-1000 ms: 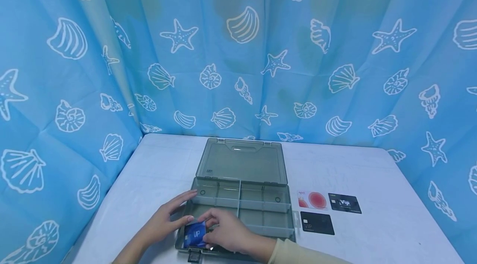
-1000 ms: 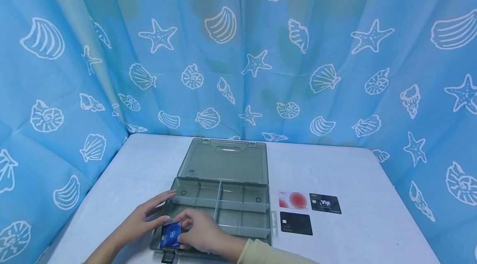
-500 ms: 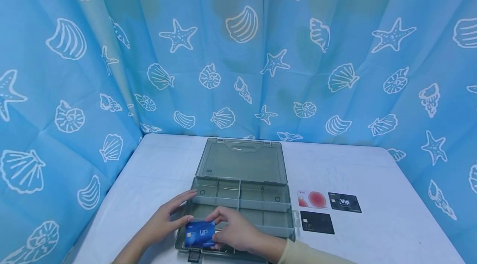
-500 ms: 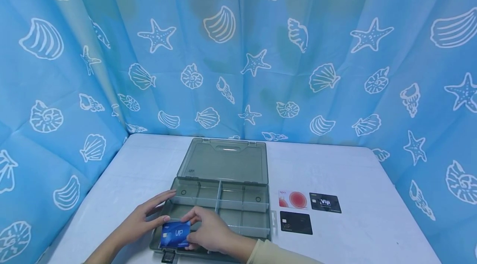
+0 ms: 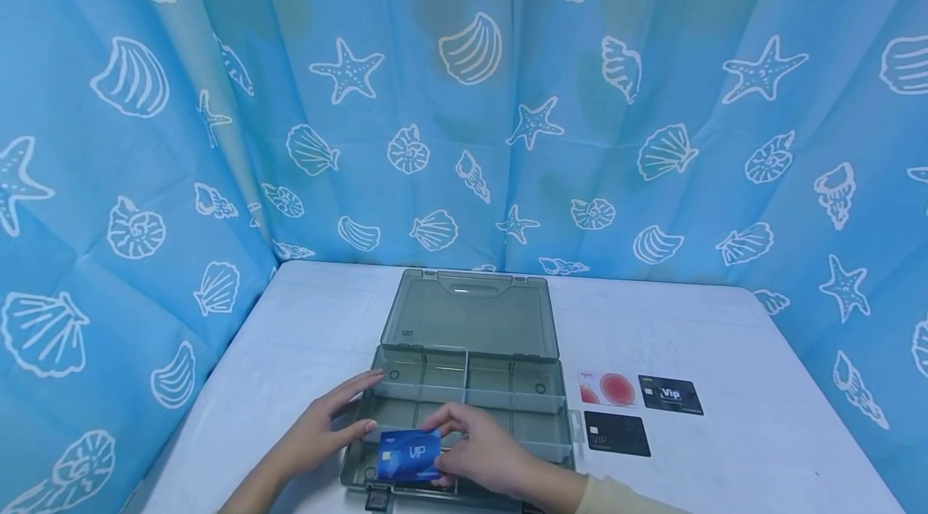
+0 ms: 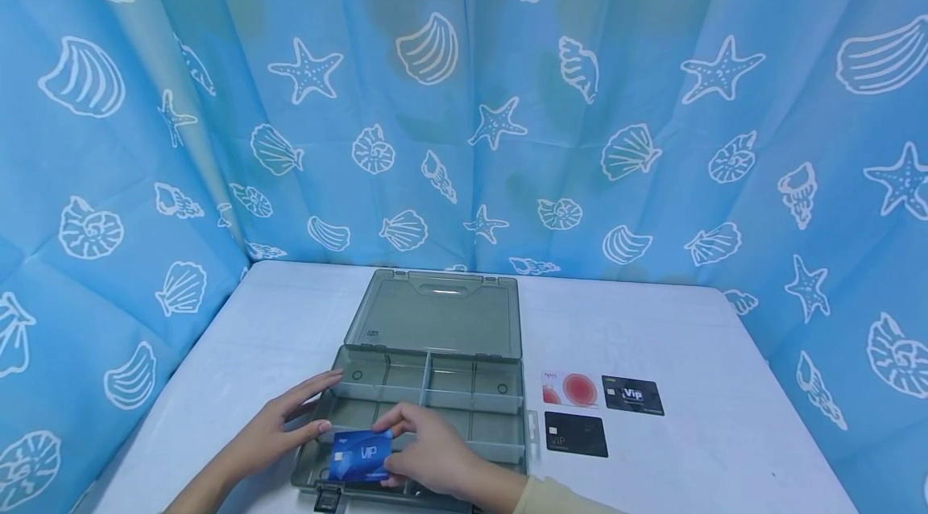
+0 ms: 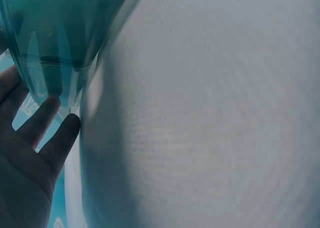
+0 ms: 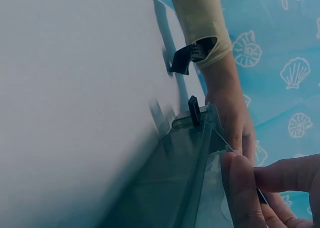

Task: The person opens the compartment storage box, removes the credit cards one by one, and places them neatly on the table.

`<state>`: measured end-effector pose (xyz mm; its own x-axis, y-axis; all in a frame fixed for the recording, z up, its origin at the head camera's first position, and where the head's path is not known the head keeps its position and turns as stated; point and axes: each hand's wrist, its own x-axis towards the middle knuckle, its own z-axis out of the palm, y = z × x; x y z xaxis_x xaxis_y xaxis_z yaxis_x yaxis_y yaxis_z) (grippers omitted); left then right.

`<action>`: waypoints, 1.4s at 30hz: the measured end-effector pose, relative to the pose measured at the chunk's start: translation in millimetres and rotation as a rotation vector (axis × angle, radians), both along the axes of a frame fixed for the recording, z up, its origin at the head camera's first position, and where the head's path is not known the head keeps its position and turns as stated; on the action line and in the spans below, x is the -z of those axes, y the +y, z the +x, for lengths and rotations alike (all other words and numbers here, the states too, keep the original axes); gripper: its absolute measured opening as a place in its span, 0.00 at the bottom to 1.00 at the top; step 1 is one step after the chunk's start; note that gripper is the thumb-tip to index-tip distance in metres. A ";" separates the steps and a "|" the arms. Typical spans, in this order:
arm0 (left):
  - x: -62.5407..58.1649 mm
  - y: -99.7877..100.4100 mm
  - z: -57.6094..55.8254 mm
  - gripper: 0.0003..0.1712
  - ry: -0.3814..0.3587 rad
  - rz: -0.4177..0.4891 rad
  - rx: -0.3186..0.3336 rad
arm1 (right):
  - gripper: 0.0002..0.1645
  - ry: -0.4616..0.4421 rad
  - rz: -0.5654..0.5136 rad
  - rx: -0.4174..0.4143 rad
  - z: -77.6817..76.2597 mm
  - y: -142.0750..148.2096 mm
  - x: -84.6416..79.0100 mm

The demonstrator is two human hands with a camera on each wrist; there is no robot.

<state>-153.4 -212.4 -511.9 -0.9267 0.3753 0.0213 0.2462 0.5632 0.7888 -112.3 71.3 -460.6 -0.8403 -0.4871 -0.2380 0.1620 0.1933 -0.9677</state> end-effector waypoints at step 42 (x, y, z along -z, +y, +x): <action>2.9 -3.2 -2.2 0.38 0.013 0.009 0.022 | 0.25 0.004 0.040 0.112 2.8 106.2 -2.3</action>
<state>-155.7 -215.6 -514.8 -0.9179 0.3951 0.0368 0.2687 0.5507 0.7902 -109.4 177.5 -458.3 -0.8898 -0.3805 -0.2521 0.1811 0.2128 -0.9602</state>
